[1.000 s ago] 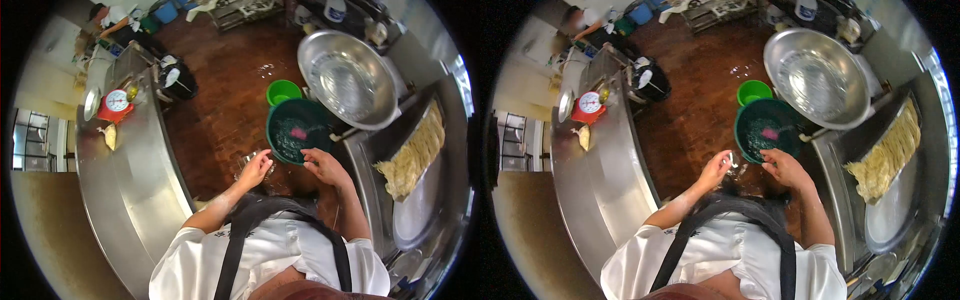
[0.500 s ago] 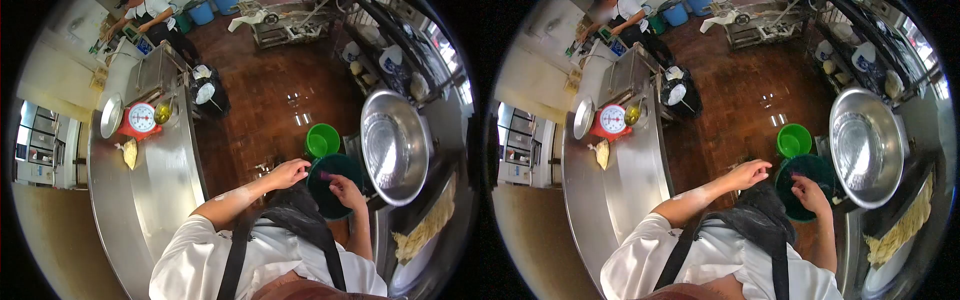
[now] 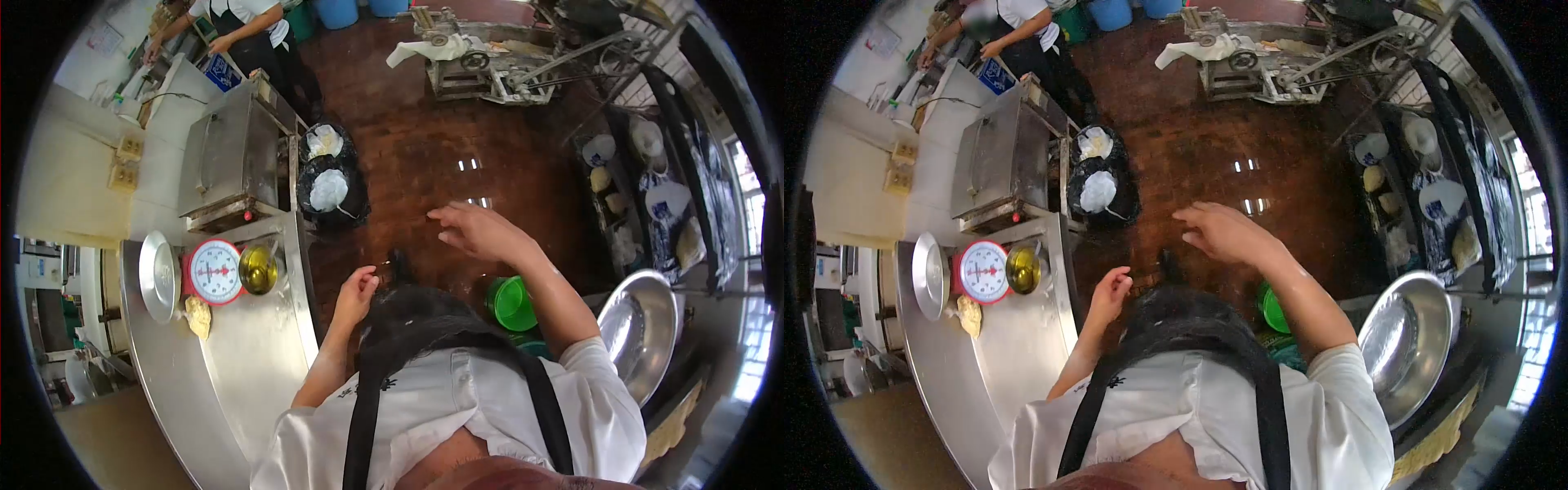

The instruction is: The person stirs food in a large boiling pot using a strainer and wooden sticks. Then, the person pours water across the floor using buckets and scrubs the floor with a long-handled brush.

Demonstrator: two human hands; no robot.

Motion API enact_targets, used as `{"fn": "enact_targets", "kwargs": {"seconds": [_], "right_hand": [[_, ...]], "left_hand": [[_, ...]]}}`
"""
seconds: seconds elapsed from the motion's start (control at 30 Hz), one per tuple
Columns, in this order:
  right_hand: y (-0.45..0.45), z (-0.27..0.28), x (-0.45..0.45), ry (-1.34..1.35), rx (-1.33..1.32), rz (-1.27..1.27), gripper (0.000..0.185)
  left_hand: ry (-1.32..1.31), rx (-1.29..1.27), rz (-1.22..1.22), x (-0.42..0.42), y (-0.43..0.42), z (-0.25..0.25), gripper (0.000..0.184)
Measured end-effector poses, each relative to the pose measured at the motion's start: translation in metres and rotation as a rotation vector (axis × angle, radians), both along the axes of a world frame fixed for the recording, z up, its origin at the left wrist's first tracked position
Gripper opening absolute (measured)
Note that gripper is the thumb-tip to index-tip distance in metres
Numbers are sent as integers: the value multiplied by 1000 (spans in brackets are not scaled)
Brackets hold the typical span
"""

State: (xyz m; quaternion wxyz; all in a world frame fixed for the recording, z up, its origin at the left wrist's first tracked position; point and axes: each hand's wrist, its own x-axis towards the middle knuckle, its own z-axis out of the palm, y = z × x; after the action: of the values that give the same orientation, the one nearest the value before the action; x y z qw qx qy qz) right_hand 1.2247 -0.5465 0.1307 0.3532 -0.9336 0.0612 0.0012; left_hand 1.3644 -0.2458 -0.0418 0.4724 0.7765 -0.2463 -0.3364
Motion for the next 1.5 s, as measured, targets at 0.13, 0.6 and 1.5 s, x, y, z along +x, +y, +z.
{"fn": "enact_targets", "kwargs": {"seconds": [0.13, 0.6, 1.5], "right_hand": [[-61, -22, 99, 98, 43, 20, 41], [-331, -93, 274, 535, 213, -396, 45], [-810, -99, 916, 371, 179, -491, 42]], "left_hand": [[18, 23, 6, 99, -62, -14, 32], [-130, -112, -480, 445, -432, 53, 32], [-131, 8, -577, 1103, -928, 51, 31]]}}
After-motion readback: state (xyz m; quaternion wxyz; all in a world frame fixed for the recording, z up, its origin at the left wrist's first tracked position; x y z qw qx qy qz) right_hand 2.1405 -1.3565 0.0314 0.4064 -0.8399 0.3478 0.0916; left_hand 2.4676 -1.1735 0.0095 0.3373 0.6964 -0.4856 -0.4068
